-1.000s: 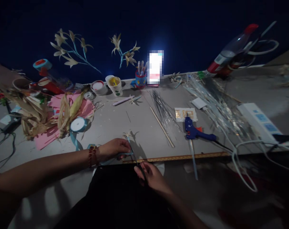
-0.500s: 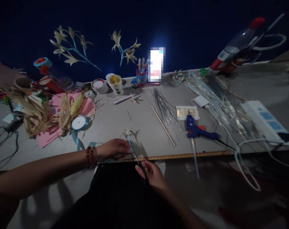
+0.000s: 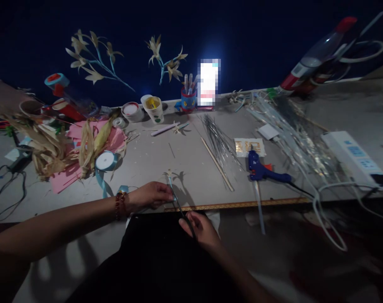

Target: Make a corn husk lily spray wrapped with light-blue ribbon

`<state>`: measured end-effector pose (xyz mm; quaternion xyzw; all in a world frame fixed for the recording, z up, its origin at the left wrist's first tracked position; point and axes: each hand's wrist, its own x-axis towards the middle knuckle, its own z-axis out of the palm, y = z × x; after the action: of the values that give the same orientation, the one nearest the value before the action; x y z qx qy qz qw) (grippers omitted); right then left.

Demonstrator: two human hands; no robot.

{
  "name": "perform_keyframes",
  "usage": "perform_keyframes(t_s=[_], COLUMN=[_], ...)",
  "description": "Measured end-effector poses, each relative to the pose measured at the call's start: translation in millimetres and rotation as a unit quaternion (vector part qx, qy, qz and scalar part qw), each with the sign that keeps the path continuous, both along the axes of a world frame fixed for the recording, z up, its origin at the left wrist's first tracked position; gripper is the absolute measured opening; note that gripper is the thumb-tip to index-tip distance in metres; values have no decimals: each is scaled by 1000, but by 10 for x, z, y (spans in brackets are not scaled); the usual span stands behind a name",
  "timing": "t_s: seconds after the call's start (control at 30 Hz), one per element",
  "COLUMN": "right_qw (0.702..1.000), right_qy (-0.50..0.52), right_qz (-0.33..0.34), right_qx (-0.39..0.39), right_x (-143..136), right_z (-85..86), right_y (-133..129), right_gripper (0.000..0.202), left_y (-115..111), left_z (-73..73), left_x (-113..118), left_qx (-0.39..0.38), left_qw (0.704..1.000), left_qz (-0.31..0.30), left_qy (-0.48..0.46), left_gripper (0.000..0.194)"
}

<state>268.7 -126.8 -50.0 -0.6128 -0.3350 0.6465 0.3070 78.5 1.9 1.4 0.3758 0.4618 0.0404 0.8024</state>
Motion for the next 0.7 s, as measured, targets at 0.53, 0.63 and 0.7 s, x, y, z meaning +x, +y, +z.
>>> perform_keyframes(t_s=[0.53, 0.63, 0.7], right_qw=[998, 998, 998], right_qy=[-3, 5, 0], right_qz=[12, 0, 1], right_qx=[58, 58, 62], right_x=[42, 30, 28], right_z=[64, 74, 80], right_y=[38, 47, 58], right_gripper=[49, 50, 50], left_y=[-15, -1, 9], left_z=[104, 123, 136], left_x=[35, 22, 20], left_qx=[6, 0, -3], left_qw=[1000, 1000, 1000], left_qz=[-12, -17, -19], left_qy=[20, 13, 6], left_gripper=[21, 18, 16])
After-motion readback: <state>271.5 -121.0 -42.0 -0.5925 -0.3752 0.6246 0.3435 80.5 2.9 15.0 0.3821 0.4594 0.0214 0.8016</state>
